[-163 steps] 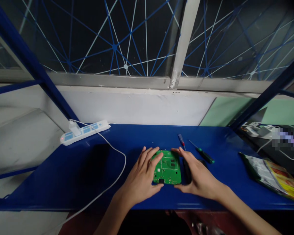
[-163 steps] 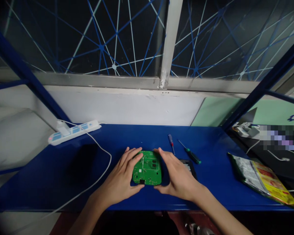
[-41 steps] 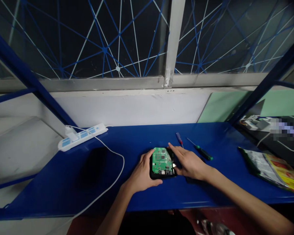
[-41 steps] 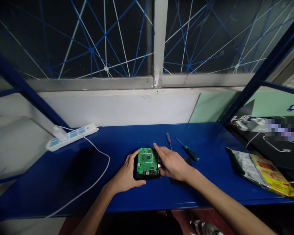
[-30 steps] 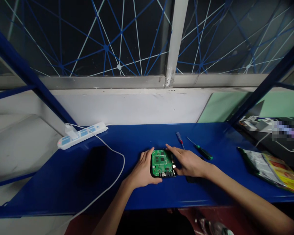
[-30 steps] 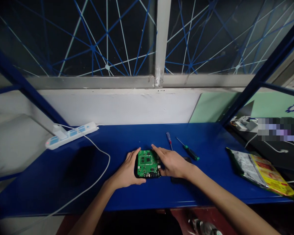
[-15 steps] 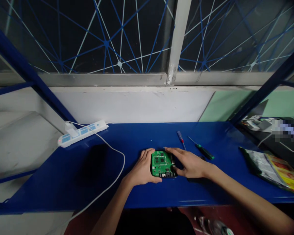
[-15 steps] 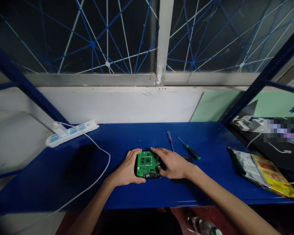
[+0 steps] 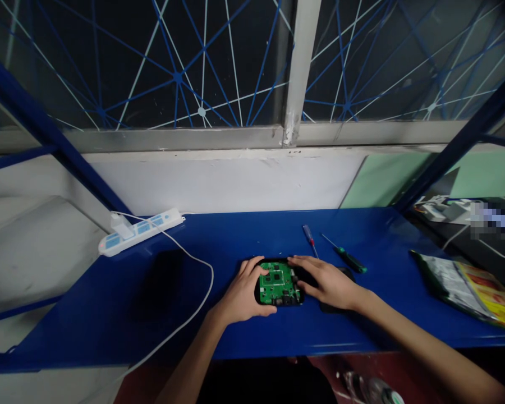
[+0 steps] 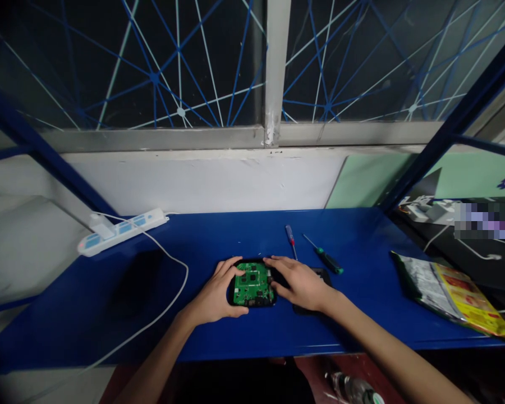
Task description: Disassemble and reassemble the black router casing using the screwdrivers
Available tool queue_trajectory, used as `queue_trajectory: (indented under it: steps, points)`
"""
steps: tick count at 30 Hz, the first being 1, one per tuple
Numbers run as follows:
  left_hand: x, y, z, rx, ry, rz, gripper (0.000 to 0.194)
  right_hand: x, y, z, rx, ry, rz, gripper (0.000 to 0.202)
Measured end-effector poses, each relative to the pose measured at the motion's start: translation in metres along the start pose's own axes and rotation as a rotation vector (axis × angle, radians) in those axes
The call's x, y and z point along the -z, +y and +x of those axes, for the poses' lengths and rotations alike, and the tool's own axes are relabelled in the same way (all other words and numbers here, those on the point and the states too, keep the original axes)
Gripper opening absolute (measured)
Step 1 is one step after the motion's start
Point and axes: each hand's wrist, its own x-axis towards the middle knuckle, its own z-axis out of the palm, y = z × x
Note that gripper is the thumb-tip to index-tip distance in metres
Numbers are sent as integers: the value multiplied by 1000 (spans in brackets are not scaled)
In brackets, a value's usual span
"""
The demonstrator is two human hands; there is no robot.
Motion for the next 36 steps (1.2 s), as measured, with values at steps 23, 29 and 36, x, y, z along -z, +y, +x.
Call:
queue_trajectory:
  steps: [23, 29, 36]
  points:
    - [-4, 1, -8, -4, 7, 104, 106, 26, 95, 18, -342, 642, -10, 34]
    - [-7, 21, -2, -18, 71, 191, 99, 26, 92, 5, -246, 732, -41, 28]
    - [-47, 84, 44, -109, -215, 239, 117, 22, 86, 7, -169, 667, -59, 26]
